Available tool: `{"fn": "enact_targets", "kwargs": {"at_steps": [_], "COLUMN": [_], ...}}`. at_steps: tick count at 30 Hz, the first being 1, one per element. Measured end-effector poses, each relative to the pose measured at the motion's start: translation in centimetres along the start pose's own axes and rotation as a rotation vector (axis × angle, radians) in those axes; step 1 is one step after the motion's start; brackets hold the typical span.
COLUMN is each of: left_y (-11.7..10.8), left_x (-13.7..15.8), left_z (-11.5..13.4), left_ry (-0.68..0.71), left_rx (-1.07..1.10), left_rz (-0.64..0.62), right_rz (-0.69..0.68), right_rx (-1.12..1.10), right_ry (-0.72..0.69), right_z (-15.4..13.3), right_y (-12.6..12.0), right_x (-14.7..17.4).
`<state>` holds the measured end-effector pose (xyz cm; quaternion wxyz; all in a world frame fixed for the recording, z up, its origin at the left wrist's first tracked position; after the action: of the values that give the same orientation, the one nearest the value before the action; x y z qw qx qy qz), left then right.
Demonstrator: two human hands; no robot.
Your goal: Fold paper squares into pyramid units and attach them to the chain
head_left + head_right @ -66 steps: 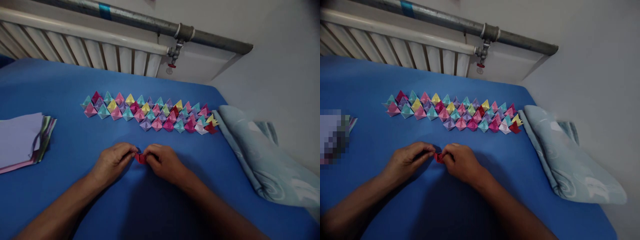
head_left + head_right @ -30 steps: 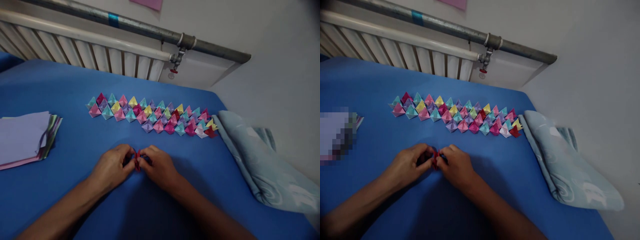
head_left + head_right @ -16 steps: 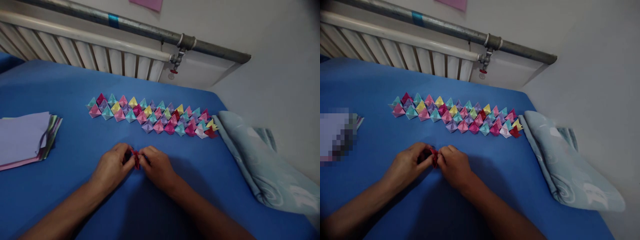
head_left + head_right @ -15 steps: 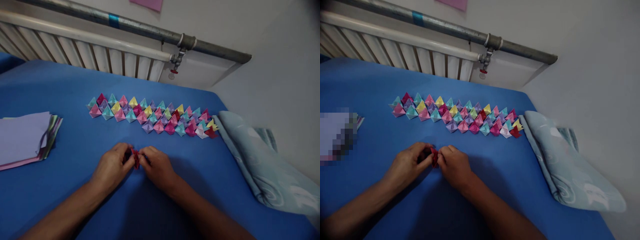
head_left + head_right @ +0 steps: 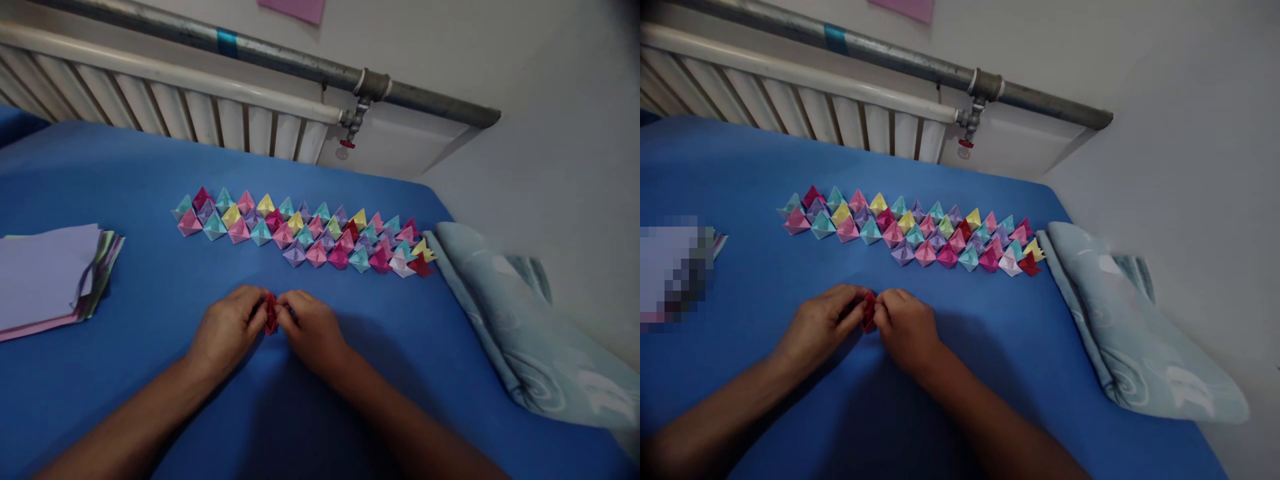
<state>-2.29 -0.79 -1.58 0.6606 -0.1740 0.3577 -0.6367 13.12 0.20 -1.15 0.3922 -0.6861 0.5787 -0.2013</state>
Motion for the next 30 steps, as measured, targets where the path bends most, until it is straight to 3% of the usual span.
{"fn": "enact_targets", "kwargs": {"at_steps": [12,30], "left_y": [-0.02,-0.13], "left_x": [-0.24,-0.44], "left_z": [-0.09,-0.68], "left_ry": [-0.024,0.037], "left_rx": [0.037,0.063], "left_rz": [0.026,-0.007], "right_rz": [0.160,0.169], "right_rx": [-0.041,-0.050], "right_ry": [-0.059,-0.049], "right_z": [0.32,0.49], "right_y": [0.79,0.65], "right_x": [-0.48,-0.64]}}
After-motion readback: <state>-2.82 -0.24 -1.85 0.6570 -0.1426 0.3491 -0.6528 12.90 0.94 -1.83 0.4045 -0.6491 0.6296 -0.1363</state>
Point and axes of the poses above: each hand's wrist, its own x-axis away from the middle knuckle, its own y-axis out of the palm, z = x × y, the point moved 1 cm from there along -x, towards the middle knuckle, and after that the axes turned 10 degrees about z, right-handed, at the moved point
